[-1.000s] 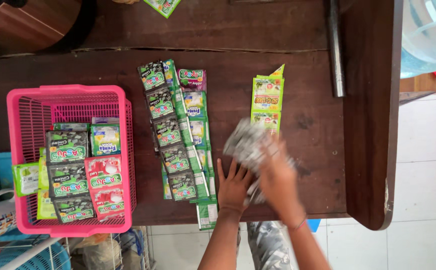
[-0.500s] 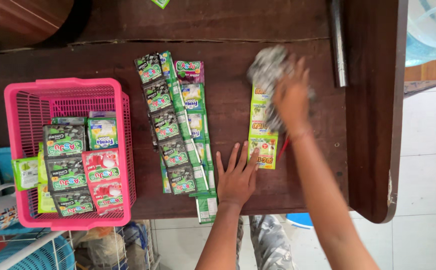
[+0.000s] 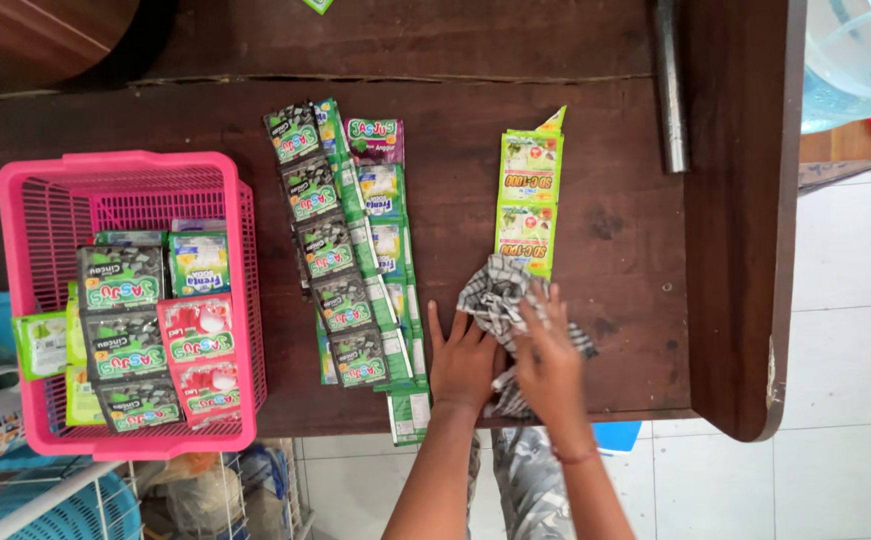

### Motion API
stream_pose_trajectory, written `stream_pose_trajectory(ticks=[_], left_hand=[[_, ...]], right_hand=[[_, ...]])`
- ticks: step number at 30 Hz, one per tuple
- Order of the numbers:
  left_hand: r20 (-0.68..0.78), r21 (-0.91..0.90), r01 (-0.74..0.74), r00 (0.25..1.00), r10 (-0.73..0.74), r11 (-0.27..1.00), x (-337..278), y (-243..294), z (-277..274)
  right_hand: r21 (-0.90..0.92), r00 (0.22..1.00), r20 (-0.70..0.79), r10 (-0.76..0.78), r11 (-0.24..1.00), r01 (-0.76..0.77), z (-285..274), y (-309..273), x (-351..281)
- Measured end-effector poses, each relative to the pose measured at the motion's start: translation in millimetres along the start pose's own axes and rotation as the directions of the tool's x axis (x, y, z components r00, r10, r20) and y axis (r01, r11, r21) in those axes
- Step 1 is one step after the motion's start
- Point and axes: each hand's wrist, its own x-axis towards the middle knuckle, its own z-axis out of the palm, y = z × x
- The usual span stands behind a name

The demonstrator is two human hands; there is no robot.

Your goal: The person wipes a wooden table with a cloth, then picks up small packaged items from a pink basket and arranges them in rows on the table. The person continues to wipe the table and organize the items into neat stacks.

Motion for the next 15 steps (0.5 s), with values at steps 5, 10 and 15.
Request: stream_pose_trajectory(ticks=[5,10,15], left_hand=[[-0.028,0.017,-0.039,0.999,0.039,0.999,-1,0,-6],[-0.361,0.012,-0.086,0.929,0.084,0.996,2,6,-4],[-0.354,0.04,-0.069,0.932,0.078,0.997,-1,5,3]], right_hand=[[-0.098,0.998,0.049,-0.032,0.995,0.037,22,28,34],[-0.133,0.986,0.053,-0.158,0.977,0.164,35,87,138],[-0.23,0.994,0.007,-0.109,0.967,0.107,40,118,212]])
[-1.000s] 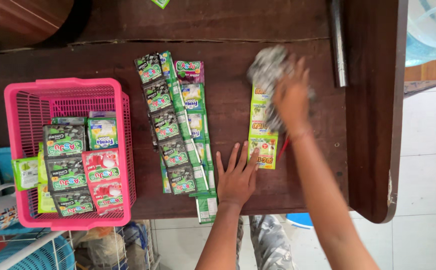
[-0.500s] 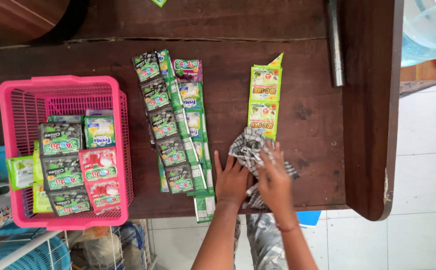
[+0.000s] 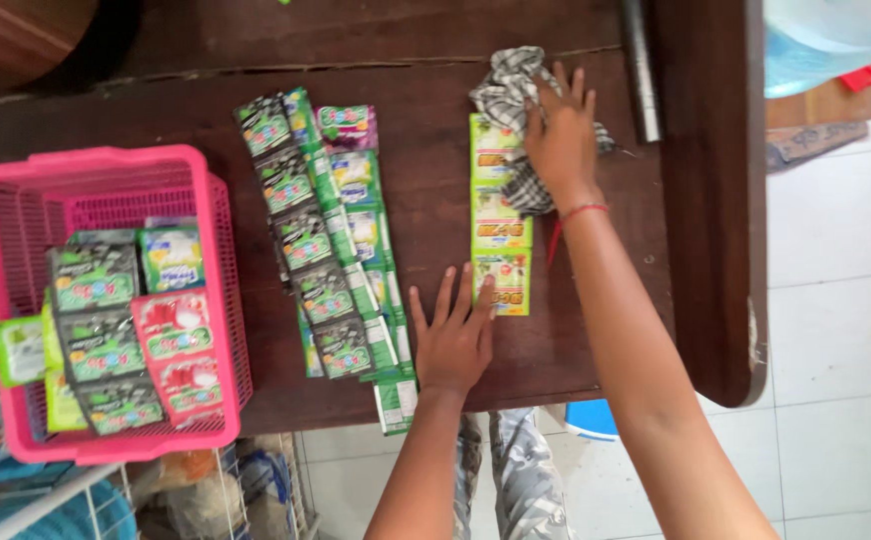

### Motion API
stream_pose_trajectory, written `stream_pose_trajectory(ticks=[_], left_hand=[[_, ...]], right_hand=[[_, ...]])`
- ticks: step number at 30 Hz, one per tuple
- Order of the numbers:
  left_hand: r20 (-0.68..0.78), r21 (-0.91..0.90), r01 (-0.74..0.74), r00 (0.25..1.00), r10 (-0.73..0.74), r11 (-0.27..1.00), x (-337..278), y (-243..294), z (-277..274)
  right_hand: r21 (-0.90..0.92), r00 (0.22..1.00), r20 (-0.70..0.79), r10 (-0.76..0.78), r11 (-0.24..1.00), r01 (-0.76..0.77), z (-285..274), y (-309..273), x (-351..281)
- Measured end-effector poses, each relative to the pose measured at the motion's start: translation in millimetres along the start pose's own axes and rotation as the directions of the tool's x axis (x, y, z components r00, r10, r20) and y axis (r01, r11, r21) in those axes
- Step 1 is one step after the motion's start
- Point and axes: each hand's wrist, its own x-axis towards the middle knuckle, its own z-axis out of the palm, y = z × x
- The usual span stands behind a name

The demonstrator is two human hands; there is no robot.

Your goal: The person wipes a wooden table with a cloth, then picks up small packaged items from a pink basket and arranges them in rows on the table. The person continues to wipe the table and organize the items into neat stacks.

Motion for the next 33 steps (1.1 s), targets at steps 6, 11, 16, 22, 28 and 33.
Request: stream_pose_trajectory(ticks=[6,11,16,22,28,33], left_hand=[[0.018,0.021,-0.002,1.0,0.001,1.0,0,-1,4],[0.013,-0.007,-0.001,1.0,0.001,1.0,1,-2,2],[0.04,-0.019,-0.015,0.999,0.016,1.0,5,-4,-4],[0.411,-0.017,0.07,0.91,-0.057,0.997,6,-7,-1],[0.036,0.028,-0.014,0.999,0.013,0.999,5,-3,0],[0.14,-0.01,0.087,0.986,-0.085,0.996,4,-4,3]], right_hand=[[0.224,0.968,-0.227,0.103,0.973,-0.051,-33,-8,-86],[0.289,0.901,-0.249,0.355,0.915,-0.28,-80,-40,-201],[0.365,0.904,-0.04,0.427,0.848,-0.384,-84,-99,-247],[0.178,0.998,0.061,-0.001,0.984,-0.01,-34,-90,-156],[0.006,0.989,-0.083,0.122,0.993,-0.122,-43,-44,-10],[-0.086,0.945,-0.314,0.095,0.988,-0.128,-99,-45,-41]])
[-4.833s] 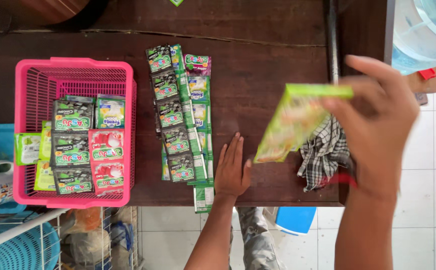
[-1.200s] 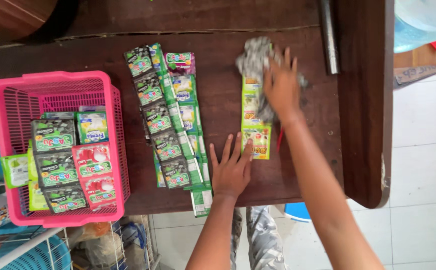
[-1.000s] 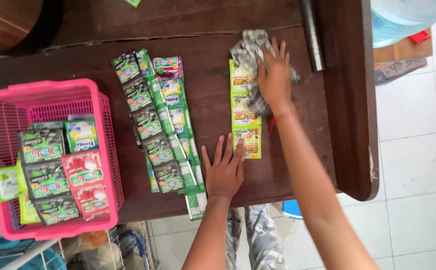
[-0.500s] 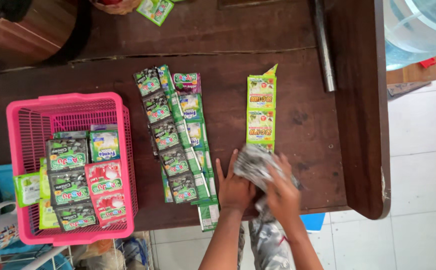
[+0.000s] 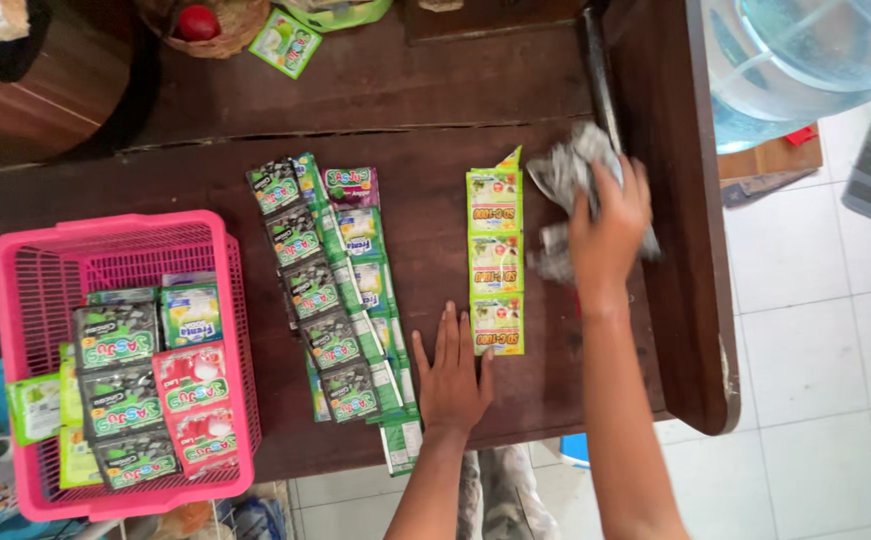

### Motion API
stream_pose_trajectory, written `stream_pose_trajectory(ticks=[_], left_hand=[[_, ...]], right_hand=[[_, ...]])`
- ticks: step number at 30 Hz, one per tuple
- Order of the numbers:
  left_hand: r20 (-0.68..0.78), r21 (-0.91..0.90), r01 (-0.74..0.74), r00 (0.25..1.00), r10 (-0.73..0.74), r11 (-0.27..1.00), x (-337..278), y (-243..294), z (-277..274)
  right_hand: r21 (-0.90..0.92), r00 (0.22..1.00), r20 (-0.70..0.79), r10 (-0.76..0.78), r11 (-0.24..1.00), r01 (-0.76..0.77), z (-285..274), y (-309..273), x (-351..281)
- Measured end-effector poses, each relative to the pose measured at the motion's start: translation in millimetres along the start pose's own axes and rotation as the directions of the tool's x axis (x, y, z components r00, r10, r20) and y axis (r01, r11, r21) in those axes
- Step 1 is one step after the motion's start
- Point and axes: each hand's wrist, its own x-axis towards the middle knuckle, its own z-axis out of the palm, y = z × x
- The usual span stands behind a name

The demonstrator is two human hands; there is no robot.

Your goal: The person wipes a wooden table with a cloth, then picks up small packaged items from a pink basket and arranges them in rows on the table. The person continues to wipe the table and organize the items into neat stacks.

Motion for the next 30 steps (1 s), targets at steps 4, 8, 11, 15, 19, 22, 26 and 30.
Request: stream_pose_trajectory(ticks=[4,8,11,15,19,22,26,30], left_hand=[[-0.013,-0.019,0.005,1.0,-0.006,1.0,-1,0,-1],[-0.024,-0.083,0.008,1.0,-0.01,0.997,0,2,-4],[-0.051,-0.147,0.008,0.999,-0.016,0.989,2,-2,-8],[-0.089,-0.202,-0.003,0.996,-0.016,0.979,-6,4,-8],[-0.09,-0.214,0.011,0.995,-0.031,0.977,-2,0,-9],[-0.125,-0.205,0.0,0.992,-0.026,0.979,-4,1,-7],[-0.169,-0.272,-0.015,0.985,-0.033,0.962,-6,2,-12],[-0.232,-0.312,-0.061,0.973,-0.013,0.948,-9,1,-16]], right_hand=[[-0.103,0.99,-0.129,-0.058,0.994,0.045,-52,-41,-86],[0.211,0.851,0.245,0.465,0.831,-0.515,-60,-80,-161],[0.151,0.839,0.287,0.461,0.844,-0.515,-48,-92,-182],[0.202,0.818,0.363,0.446,0.819,-0.537,-49,-88,-186],[0.121,0.941,0.338,0.021,0.991,-0.065,-49,-84,-175],[0.104,0.921,0.381,-0.082,0.994,0.045,-52,-72,-170],[0.096,0.9,0.362,-0.241,0.97,0.221,-57,-58,-160],[0.096,0.896,0.321,-0.308,0.951,0.292,-69,-62,-157]])
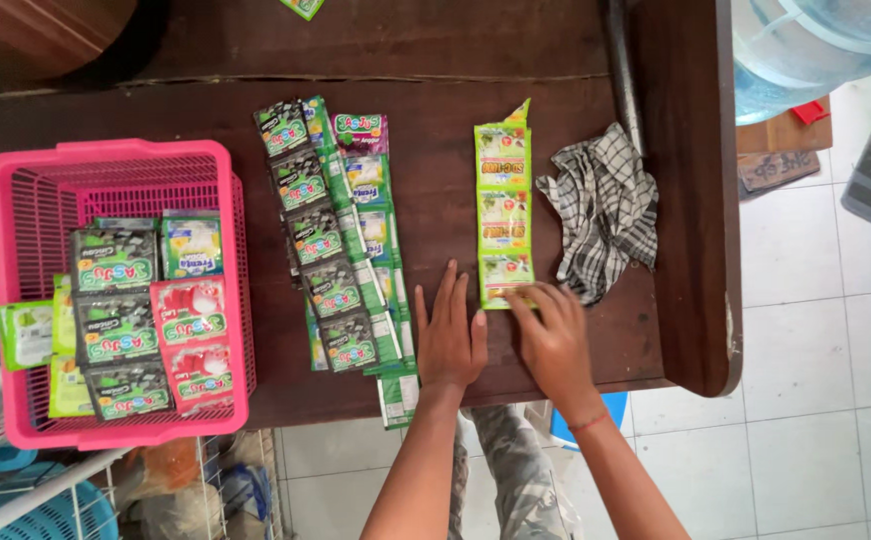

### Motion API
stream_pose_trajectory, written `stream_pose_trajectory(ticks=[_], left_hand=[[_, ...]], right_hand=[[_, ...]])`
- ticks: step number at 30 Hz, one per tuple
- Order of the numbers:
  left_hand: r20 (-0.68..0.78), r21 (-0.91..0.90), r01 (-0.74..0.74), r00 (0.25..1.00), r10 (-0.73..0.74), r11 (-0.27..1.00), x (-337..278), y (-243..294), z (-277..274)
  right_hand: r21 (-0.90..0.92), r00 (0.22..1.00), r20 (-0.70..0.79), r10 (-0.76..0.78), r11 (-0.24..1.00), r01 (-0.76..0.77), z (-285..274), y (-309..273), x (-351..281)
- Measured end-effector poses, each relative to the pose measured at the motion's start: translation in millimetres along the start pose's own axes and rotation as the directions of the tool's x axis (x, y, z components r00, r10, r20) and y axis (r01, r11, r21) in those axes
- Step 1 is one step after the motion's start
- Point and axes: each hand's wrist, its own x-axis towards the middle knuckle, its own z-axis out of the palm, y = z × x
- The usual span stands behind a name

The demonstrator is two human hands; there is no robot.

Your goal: The person wipes a wooden table with a cloth, then picks up small packaged items from a pink basket and arranges them in rows on the table. The person continues to wipe the table and organize the items into neat stacks.

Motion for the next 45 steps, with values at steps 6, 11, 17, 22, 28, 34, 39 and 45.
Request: stream_pose_trajectory(ticks=[6,11,17,22,28,34,39,45], left_hand=[[-0.047,-0.108,0.025,0.998,-0.03,0.994,-5,-6,3],[-0.062,-0.131,0.056,0.996,-0.065,0.99,-3,-10,8],[-0.079,-0.245,0.112,0.988,-0.134,0.963,-4,-19,13],[-0.128,-0.247,0.131,0.978,-0.167,0.96,-8,-15,13],[-0.047,0.017,-0.042,0.998,0.043,0.999,1,-4,4],[0.045,0.161,-0.044,0.998,0.037,0.986,6,-1,5],[0.076,0.217,-0.074,0.995,0.058,0.973,4,-4,6],[0.341,0.246,-0.022,0.938,-0.065,0.969,8,-6,5]], right_hand=[[0.083,0.973,-0.228,0.032,0.996,-0.013,-70,-20,8],[0.222,0.944,-0.301,0.135,0.973,-0.069,-136,-36,42],[0.448,0.988,0.028,0.149,0.882,-0.145,-110,3,123],[0.3,0.994,-0.107,0.031,0.954,0.003,-28,58,151],[-0.294,0.994,-0.086,0.062,0.952,-0.084,11,103,73],[-0.097,0.894,0.002,0.449,0.89,-0.446,21,77,-14],[0.305,0.856,-0.119,0.503,0.839,-0.451,7,24,-41],[0.014,0.965,-0.011,0.26,0.965,-0.26,32,-23,4]])
